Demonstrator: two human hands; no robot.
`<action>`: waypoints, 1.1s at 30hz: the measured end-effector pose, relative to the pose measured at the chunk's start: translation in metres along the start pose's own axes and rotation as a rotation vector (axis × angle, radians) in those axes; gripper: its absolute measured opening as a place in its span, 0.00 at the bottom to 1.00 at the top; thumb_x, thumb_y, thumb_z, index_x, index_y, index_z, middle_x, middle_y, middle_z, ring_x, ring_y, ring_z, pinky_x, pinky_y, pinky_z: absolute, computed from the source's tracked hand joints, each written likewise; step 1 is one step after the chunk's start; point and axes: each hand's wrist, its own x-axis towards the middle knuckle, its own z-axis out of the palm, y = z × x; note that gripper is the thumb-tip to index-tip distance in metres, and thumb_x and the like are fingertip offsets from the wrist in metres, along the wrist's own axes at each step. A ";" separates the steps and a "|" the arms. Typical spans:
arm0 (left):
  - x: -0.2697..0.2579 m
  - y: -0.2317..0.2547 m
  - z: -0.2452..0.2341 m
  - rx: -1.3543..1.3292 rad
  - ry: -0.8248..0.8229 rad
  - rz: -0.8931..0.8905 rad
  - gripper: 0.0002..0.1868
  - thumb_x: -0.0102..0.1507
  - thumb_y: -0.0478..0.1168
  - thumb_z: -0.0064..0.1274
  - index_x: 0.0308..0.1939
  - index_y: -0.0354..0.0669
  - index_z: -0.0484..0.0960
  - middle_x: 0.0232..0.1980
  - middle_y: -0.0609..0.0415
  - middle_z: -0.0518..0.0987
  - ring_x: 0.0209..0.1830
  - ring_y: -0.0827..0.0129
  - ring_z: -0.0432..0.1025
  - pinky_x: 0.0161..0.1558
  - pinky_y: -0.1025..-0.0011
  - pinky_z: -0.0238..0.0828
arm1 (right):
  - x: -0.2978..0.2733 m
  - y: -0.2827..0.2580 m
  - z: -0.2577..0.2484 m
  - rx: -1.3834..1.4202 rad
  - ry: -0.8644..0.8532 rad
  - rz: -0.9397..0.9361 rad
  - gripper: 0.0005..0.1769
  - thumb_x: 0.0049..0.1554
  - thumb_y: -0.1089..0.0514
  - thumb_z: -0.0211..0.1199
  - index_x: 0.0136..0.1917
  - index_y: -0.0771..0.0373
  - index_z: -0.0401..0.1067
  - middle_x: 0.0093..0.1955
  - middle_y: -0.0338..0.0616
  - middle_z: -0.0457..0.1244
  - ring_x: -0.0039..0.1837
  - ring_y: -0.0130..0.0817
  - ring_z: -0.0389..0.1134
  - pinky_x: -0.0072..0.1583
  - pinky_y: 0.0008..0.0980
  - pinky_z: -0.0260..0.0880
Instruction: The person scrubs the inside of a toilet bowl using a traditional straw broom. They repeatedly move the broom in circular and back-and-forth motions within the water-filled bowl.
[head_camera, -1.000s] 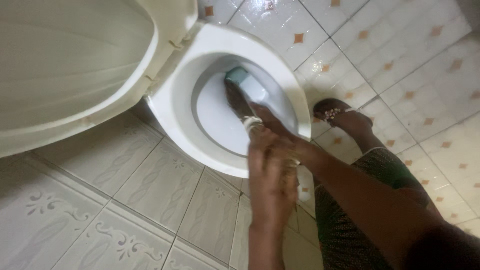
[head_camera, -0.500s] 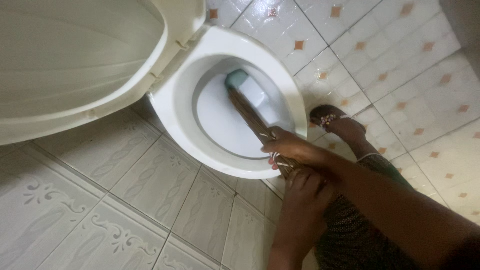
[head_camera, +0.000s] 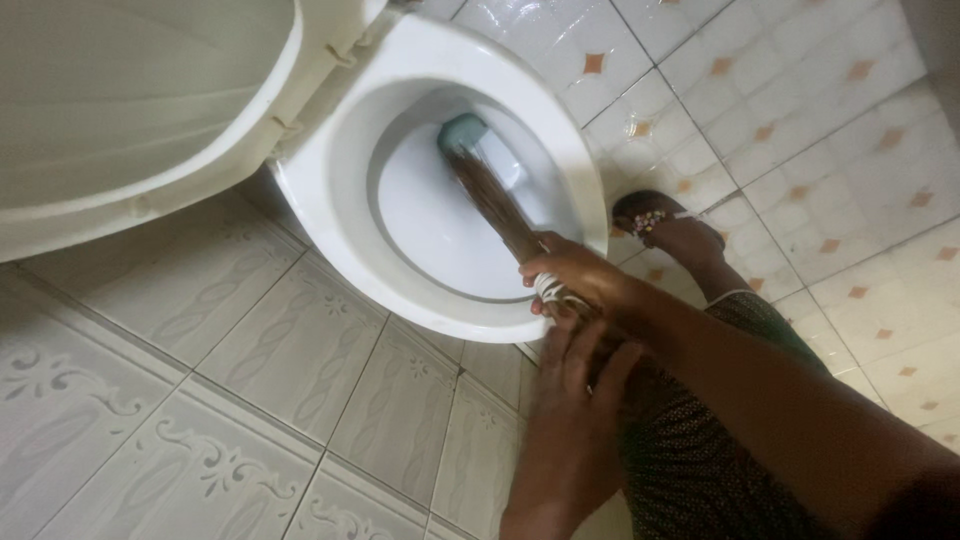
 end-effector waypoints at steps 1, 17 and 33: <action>-0.001 -0.002 -0.002 0.007 -0.009 -0.001 0.39 0.53 0.26 0.59 0.68 0.47 0.71 0.75 0.40 0.56 0.80 0.41 0.42 0.75 0.45 0.39 | 0.006 -0.003 -0.002 0.073 -0.013 0.024 0.35 0.55 0.58 0.63 0.71 0.65 0.53 0.51 0.57 0.64 0.35 0.40 0.69 0.29 0.32 0.72; 0.021 -0.012 0.020 -0.091 0.251 -0.023 0.38 0.46 0.31 0.71 0.60 0.44 0.75 0.70 0.45 0.67 0.76 0.42 0.53 0.74 0.47 0.55 | 0.015 -0.021 0.017 0.135 0.063 0.006 0.29 0.58 0.54 0.66 0.66 0.69 0.60 0.48 0.58 0.63 0.35 0.38 0.68 0.33 0.31 0.73; 0.038 -0.016 0.005 0.021 0.257 0.013 0.31 0.51 0.16 0.54 0.57 0.41 0.78 0.69 0.42 0.72 0.75 0.44 0.59 0.71 0.51 0.60 | 0.063 -0.027 0.011 -0.307 -0.009 0.055 0.27 0.53 0.59 0.63 0.63 0.70 0.62 0.44 0.56 0.64 0.34 0.40 0.69 0.31 0.34 0.72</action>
